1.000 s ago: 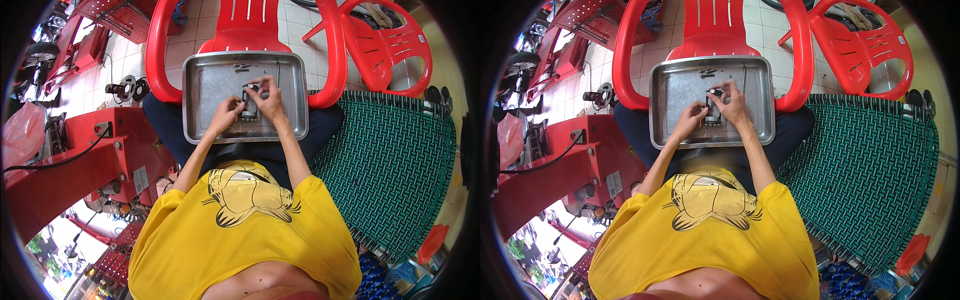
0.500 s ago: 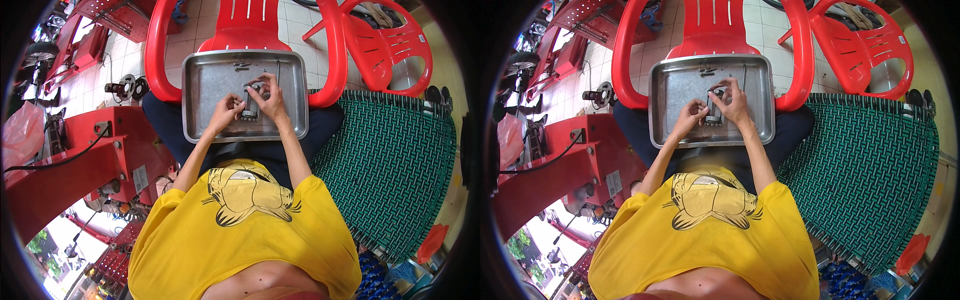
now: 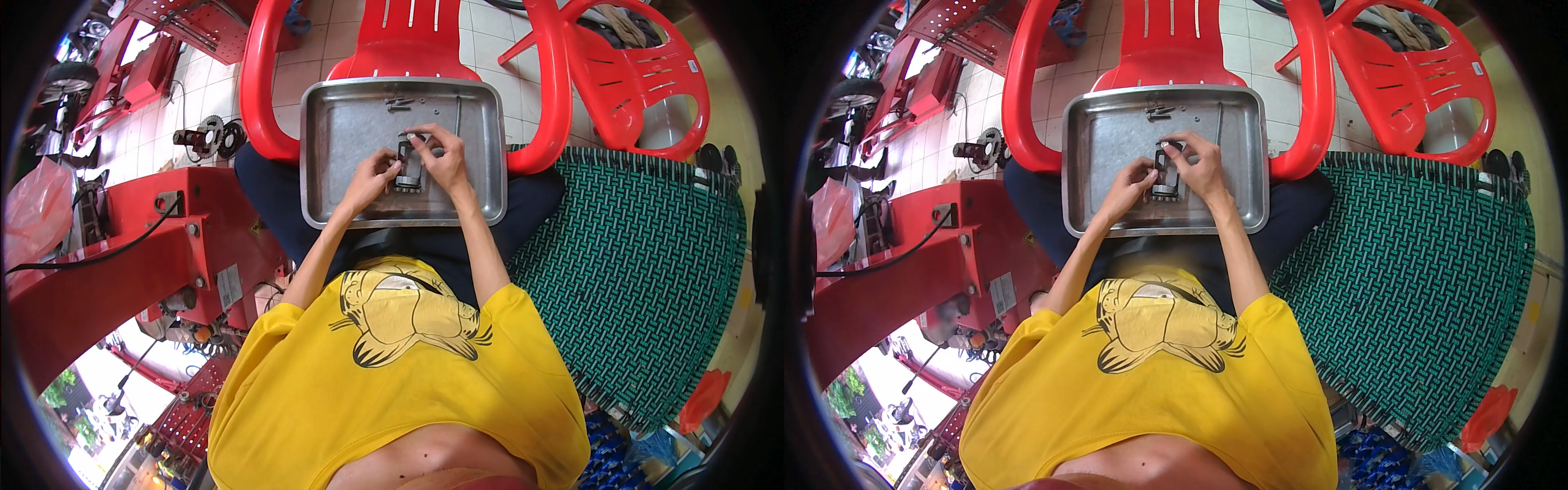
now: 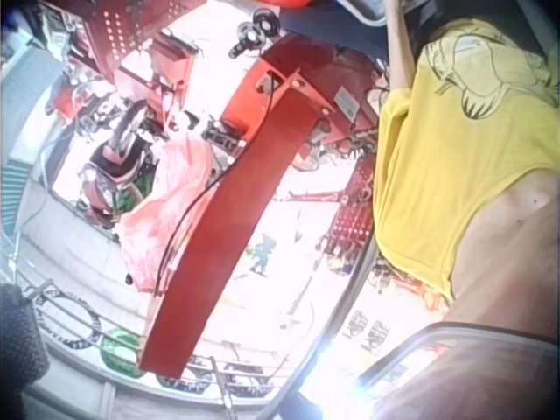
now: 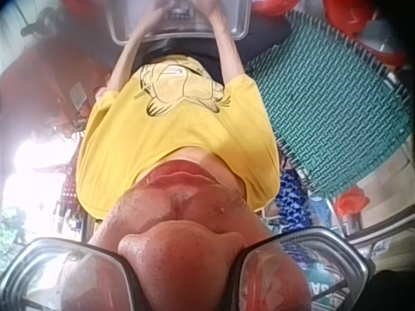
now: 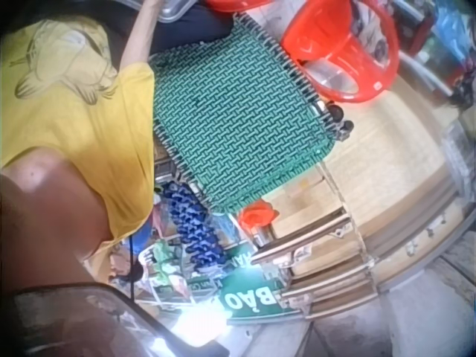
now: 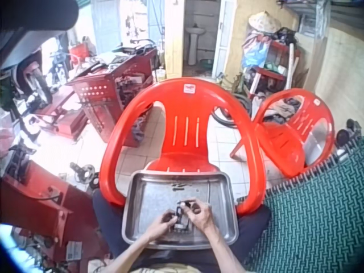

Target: The person assembles mechanical engine parts by inserting metal pins and rods into a cylindrical metal component held over a tray.

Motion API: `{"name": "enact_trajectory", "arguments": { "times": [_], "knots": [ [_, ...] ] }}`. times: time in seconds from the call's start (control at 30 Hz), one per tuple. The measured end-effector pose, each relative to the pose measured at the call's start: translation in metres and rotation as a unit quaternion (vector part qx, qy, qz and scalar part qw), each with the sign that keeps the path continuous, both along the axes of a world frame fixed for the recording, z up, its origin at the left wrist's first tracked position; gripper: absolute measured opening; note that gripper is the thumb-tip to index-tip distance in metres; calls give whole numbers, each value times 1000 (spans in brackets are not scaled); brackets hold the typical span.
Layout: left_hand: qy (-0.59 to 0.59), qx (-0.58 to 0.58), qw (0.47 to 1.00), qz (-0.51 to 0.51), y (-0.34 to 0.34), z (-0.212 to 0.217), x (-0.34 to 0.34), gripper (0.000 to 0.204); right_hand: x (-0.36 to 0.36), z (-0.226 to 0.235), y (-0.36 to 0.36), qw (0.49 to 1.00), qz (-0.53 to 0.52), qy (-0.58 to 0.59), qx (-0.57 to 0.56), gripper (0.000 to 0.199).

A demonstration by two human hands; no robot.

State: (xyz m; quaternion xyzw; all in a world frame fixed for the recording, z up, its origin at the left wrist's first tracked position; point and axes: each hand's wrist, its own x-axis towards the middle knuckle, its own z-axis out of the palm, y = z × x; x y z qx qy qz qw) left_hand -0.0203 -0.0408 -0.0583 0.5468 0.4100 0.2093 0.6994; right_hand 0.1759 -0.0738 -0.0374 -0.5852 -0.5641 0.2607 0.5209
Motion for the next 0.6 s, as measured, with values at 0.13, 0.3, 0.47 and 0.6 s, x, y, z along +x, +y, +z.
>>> {"name": "enact_trajectory", "arguments": {
  "times": [0.13,0.3,0.47,0.6],
  "knots": [
    [-10,1,1000,9,-1,-3,-1,23,-7,10,-2,998,-30,50,-18,31],
    [-21,-3,1000,1,0,-4,1,22,3,-6,0,1000,-6,-29,-3,35],
    [-20,5,1000,0,0,-5,1,21,-1,-1,-1,998,-24,55,-10,37],
    [-16,1,1000,3,0,-8,-1,21,2,-1,1,1000,17,7,19,32]
  ]
}}
